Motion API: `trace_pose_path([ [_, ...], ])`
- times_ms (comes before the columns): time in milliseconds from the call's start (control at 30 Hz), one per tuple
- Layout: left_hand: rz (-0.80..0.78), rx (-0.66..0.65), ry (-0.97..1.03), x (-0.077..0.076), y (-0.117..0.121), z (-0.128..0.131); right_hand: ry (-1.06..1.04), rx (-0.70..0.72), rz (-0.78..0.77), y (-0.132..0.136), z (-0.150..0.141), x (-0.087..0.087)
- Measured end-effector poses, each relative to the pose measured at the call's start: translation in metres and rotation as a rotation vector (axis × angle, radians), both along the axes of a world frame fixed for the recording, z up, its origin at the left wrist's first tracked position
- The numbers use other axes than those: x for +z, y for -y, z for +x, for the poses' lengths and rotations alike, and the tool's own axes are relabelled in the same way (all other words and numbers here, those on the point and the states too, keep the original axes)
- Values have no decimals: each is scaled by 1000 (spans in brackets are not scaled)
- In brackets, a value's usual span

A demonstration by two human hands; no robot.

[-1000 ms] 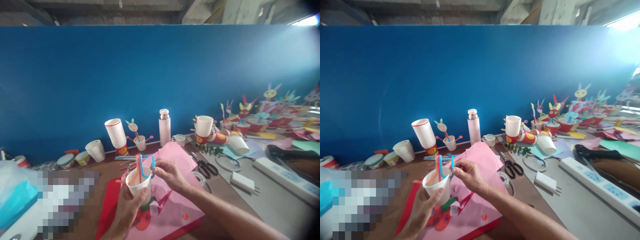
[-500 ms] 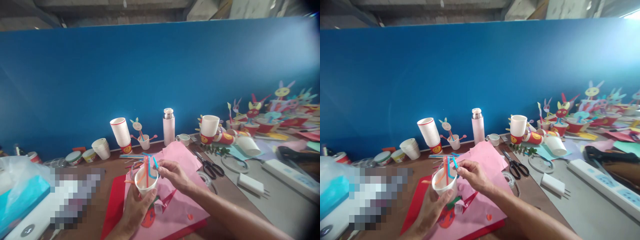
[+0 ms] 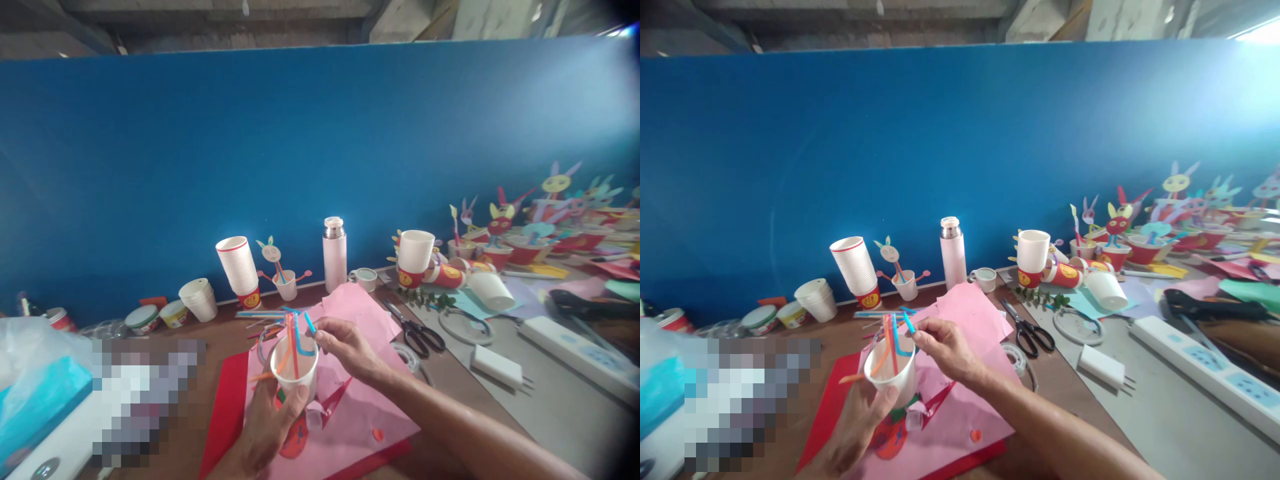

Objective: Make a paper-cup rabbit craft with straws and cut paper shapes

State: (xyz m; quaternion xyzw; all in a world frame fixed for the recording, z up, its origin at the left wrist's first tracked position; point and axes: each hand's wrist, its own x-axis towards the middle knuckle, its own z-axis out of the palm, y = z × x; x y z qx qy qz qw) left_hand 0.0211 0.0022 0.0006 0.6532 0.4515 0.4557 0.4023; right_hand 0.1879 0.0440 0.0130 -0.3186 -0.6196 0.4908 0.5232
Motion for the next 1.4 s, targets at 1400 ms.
trace_pose_path([
  [1400, -128, 15, 167, 3, -9, 4, 63, 41, 66, 15, -9, -10],
])
